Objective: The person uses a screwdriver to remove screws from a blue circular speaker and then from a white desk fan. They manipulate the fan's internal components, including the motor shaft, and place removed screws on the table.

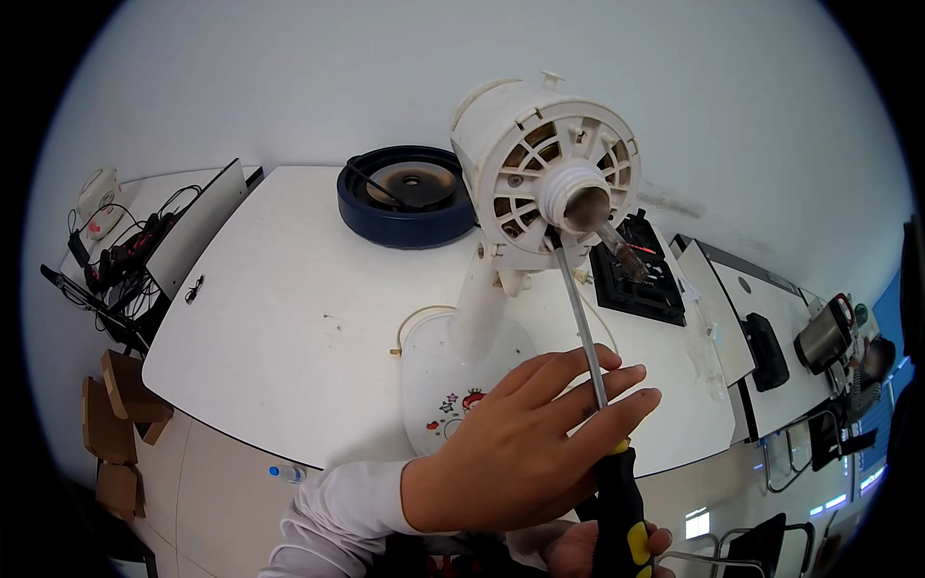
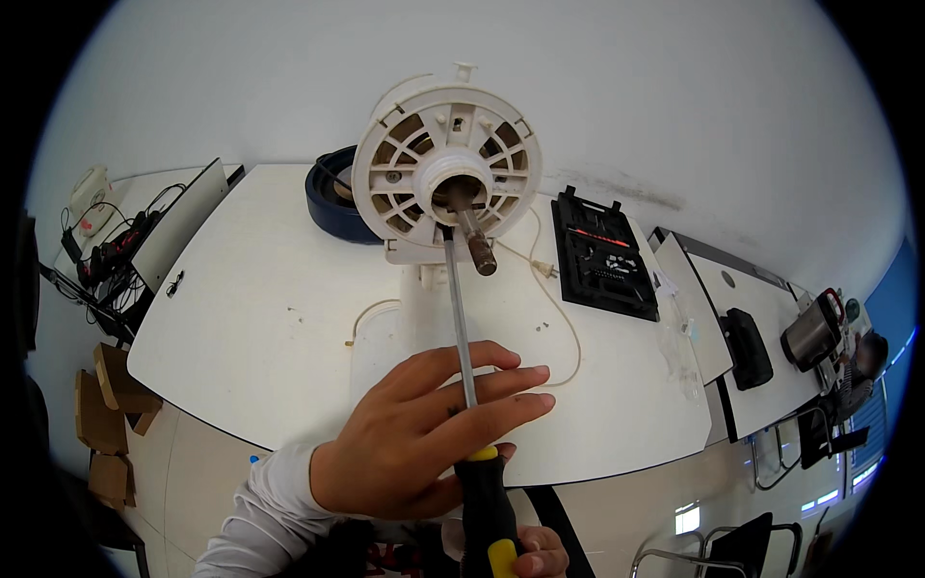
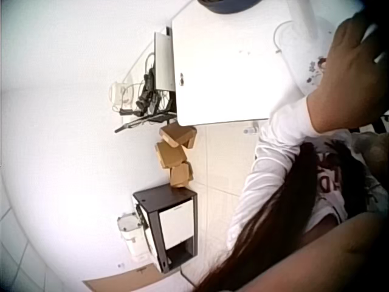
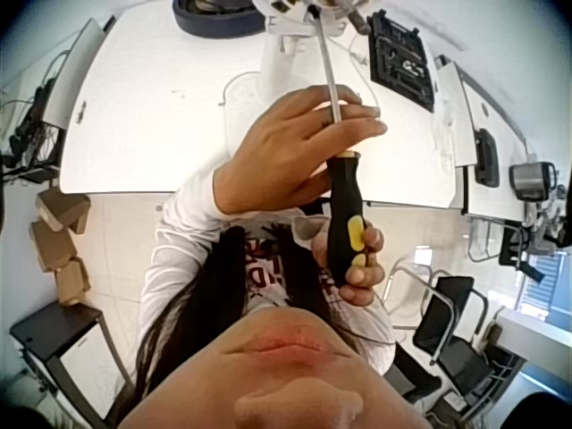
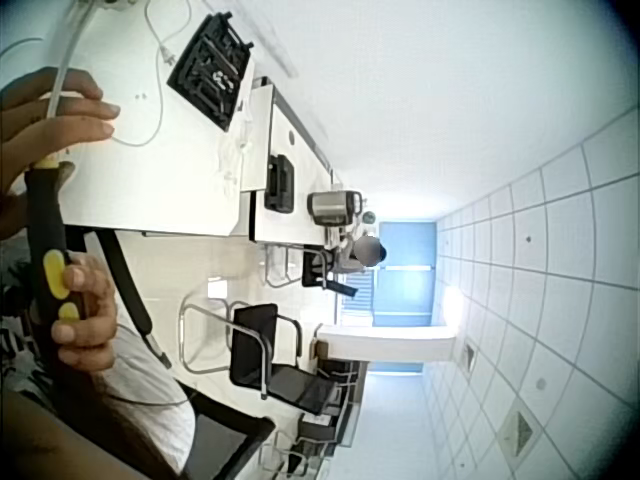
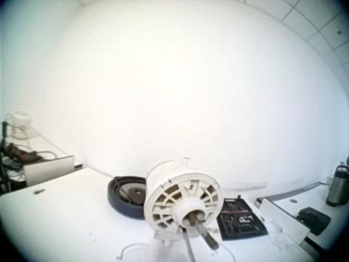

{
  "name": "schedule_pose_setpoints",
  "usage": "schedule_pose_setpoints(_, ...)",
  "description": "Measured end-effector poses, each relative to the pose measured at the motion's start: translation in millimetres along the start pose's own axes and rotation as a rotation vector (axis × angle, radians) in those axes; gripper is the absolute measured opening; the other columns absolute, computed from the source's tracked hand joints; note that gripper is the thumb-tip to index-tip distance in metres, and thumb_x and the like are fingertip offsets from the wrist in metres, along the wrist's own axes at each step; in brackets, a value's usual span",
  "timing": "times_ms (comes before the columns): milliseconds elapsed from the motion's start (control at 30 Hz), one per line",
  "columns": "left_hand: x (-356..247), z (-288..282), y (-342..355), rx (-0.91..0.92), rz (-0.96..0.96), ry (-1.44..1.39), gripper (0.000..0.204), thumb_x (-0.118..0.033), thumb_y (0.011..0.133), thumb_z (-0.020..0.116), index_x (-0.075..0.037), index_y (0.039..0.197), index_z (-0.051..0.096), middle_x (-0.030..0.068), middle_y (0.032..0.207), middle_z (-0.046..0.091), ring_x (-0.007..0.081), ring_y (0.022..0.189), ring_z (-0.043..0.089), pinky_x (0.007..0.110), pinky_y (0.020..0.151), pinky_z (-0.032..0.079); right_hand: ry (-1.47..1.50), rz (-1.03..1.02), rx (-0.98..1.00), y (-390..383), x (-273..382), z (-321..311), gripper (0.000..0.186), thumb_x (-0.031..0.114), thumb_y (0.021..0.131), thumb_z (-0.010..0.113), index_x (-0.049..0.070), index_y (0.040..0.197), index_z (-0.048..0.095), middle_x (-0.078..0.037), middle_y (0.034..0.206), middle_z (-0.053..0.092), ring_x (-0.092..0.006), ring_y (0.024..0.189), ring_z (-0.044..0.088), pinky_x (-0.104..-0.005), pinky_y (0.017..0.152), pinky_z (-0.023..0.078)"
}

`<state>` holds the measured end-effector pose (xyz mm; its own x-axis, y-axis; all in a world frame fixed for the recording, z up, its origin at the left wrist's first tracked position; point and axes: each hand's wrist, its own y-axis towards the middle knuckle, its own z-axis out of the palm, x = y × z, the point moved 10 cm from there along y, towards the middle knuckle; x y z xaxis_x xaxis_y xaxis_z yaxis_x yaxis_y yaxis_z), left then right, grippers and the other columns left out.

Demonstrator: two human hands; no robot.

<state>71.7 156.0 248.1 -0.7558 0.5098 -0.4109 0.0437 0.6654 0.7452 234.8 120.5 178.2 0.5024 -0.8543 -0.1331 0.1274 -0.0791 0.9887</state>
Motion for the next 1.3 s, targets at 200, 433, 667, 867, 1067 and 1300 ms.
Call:
schedule_pose_setpoints(200,-2,-3,1,-0.013,-0.003,-0.007,0.045,-0.014,0.078,0.068,-0.008,0.121,0.057,0.0063,0.124,0.059,0.0280,0.115,0.053,0.038,0.093,0.044,0.073,0.071,0.000,5,-6,3,0.049,-0.018,0.075,0.056,0.014,0.112,0.049,-0.004,0.126,0.045,-0.0379,0.132,0.032,-0.0374,0.107,0.033)
schedule_pose_setpoints(433,-1,-3,2,-0.019,-0.012,-0.044,0.045,-0.014,0.077,0.068,-0.008,0.121,0.057,0.0069,0.124,0.059,0.0289,0.115,0.053,0.039,0.093,0.044,0.098,0.149,-0.011,8,-9,1,0.033,-0.006,0.088,0.051,0.015,0.113,0.051,-0.003,0.127,0.045,-0.0370,0.133,0.029,-0.0329,0.108,0.032)
schedule_pose_setpoints(667,-1,-4,1,-0.012,-0.006,-0.042,0.044,-0.014,0.077,0.068,-0.008,0.120,0.058,0.0073,0.124,0.059,0.0297,0.115,0.052,0.039,0.092,0.044,0.092,0.176,-0.002,-11,-2,-12,0.035,-0.005,0.088,0.052,0.016,0.116,0.051,-0.002,0.127,0.045,-0.0380,0.133,0.029,-0.0352,0.111,0.028)
schedule_pose_setpoints(867,-3,-2,0,-0.014,0.016,-0.039,0.044,-0.013,0.077,0.067,-0.008,0.120,0.058,0.0081,0.124,0.059,0.0305,0.116,0.052,0.039,0.092,0.045,0.123,0.169,-0.001,-7,-4,-5,0.035,-0.006,0.088,0.052,0.016,0.115,0.052,-0.002,0.126,0.045,-0.0375,0.133,0.028,-0.0346,0.110,0.029)
schedule_pose_setpoints(1067,-1,-1,1,-0.023,0.010,-0.057,0.046,-0.013,0.077,0.067,-0.008,0.121,0.057,0.0083,0.124,0.059,0.0309,0.116,0.052,0.040,0.092,0.044,0.142,0.164,-0.007,-8,-5,-4,0.034,-0.006,0.088,0.052,0.016,0.115,0.052,-0.002,0.126,0.046,-0.0371,0.133,0.028,-0.0340,0.109,0.030)
schedule_pose_setpoints(1300,0,-1,0,-0.012,0.003,-0.041,0.046,-0.013,0.078,0.067,-0.008,0.122,0.057,0.0071,0.125,0.058,0.0303,0.117,0.051,0.040,0.094,0.043,0.166,0.164,-0.020,-9,-6,-6,0.034,-0.006,0.088,0.052,0.016,0.114,0.053,-0.002,0.125,0.046,-0.0365,0.133,0.027,-0.0333,0.108,0.032)
